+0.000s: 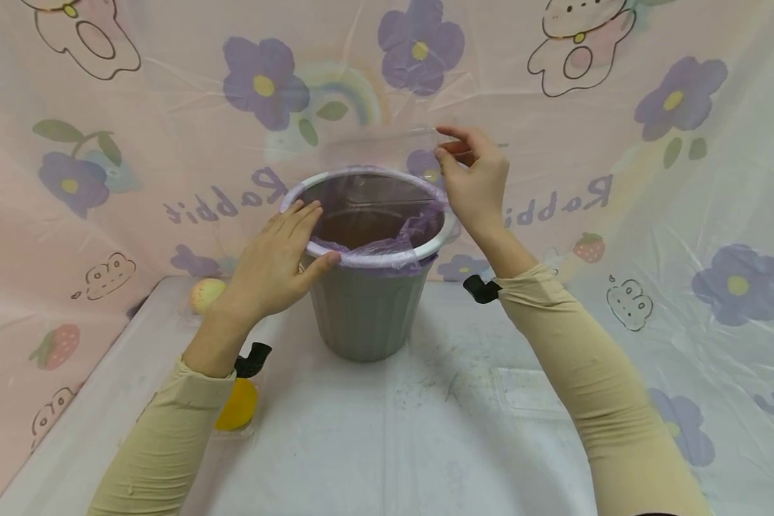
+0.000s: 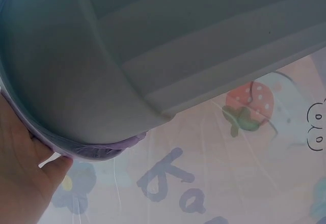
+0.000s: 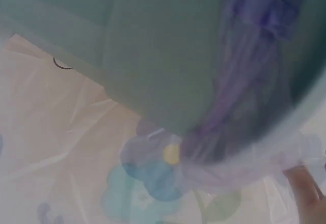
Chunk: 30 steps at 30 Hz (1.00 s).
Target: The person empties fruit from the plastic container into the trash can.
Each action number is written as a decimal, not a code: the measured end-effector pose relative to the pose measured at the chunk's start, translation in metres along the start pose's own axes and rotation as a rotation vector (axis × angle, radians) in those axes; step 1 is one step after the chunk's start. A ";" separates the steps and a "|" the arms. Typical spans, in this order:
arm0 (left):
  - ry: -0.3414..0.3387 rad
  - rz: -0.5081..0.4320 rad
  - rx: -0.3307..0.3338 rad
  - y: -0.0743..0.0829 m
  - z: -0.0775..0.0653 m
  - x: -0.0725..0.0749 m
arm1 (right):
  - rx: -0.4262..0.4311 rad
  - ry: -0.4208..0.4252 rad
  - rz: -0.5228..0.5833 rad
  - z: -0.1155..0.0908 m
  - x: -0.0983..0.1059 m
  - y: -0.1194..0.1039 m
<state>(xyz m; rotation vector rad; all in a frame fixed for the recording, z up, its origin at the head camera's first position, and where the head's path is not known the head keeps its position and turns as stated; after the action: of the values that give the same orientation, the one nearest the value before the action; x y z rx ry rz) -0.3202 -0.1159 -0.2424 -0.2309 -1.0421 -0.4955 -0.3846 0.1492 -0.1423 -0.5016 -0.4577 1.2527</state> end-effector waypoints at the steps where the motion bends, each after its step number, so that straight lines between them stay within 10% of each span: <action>1: 0.001 0.000 -0.001 0.000 0.000 0.000 | -0.017 0.013 0.015 0.000 0.004 0.000; 14: 0.000 -0.002 0.001 0.000 0.001 0.000 | -0.181 0.178 0.367 -0.001 0.057 0.005; 30: 0.012 -0.002 -0.010 0.001 0.000 0.001 | -0.250 0.410 0.494 -0.026 0.139 0.021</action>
<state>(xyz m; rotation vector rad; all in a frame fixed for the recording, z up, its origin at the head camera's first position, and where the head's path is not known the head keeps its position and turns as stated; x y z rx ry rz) -0.3192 -0.1154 -0.2415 -0.2357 -1.0283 -0.5032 -0.3507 0.2858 -0.1677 -1.1085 -0.1406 1.5198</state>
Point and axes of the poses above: each hand's wrist, its own z-axis towards the middle knuckle, its own x-axis out of the back of the hand, y = z × x, the point moved 8 cm from there along z, towards the middle knuckle, and after that the axes turned 8 degrees about z, right-handed, at the moved point
